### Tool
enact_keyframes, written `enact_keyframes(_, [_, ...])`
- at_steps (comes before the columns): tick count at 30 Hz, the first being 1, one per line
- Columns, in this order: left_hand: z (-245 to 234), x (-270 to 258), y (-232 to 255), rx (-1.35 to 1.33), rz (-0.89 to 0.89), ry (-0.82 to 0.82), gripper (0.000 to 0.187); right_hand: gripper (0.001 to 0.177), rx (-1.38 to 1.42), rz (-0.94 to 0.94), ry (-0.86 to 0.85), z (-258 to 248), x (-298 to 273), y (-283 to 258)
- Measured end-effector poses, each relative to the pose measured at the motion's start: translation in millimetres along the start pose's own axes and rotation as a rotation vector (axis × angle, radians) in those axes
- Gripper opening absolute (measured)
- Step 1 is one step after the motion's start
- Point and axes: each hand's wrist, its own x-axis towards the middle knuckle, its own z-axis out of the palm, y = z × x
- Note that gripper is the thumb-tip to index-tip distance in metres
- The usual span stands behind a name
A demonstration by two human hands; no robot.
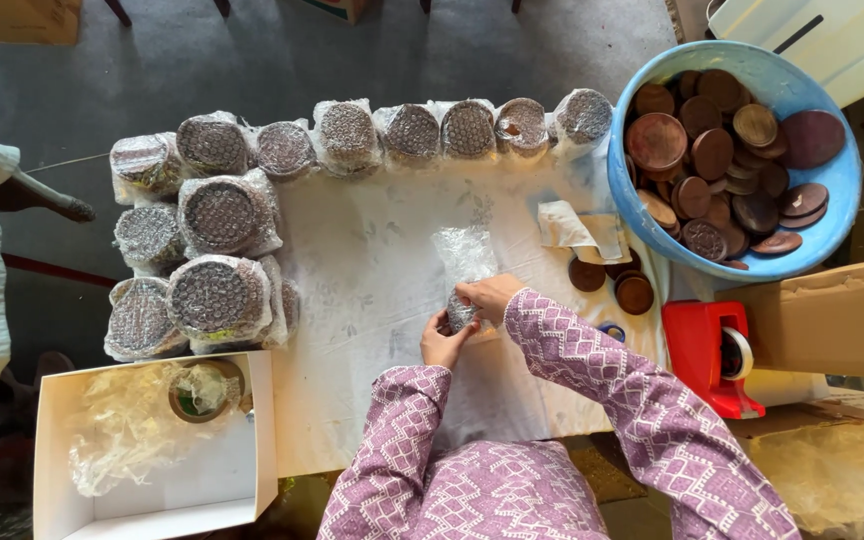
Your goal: Cleaning and wrapping circular objects in protective packaging such as bubble wrap and plastic bags.
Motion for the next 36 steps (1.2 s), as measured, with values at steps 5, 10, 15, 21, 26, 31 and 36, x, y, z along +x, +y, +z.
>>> enact_keyframes(5, [-4.6, -4.5, 9.1, 0.002, 0.016, -0.048, 0.081, 0.032, -0.012, 0.015, -0.027, -2.3, 1.3, -0.5])
enact_keyframes(10, [-2.1, -11.1, 25.3, 0.033, 0.033, -0.072, 0.085, 0.038, -0.013, 0.015, -0.059, -1.2, 3.2, 1.9])
enact_keyframes(15, [1.6, -6.2, 16.2, 0.063, -0.021, -0.001, 0.08, 0.04, 0.023, 0.008, -0.006, 18.3, 10.3, 19.1])
enact_keyframes(21, [2.5, 1.9, 1.8, 0.046, -0.019, -0.004, 0.08, 0.04, 0.041, 0.128, 0.016, -0.7, 4.8, 12.3])
enact_keyframes(26, [3.3, 2.8, 2.2, 0.105, -0.024, 0.042, 0.08, 0.05, 0.069, 0.03, 0.339, 6.9, -7.6, 25.2])
enact_keyframes(31, [2.6, 6.3, -7.3, 0.047, -0.011, 0.05, 0.079, 0.033, 0.088, 0.198, 1.139, 58.0, -44.9, 21.7])
enact_keyframes(36, [6.3, 8.3, -11.7, -0.016, -0.032, 0.055, 0.081, 0.052, -0.137, 0.017, 0.92, 119.5, -78.5, -4.9])
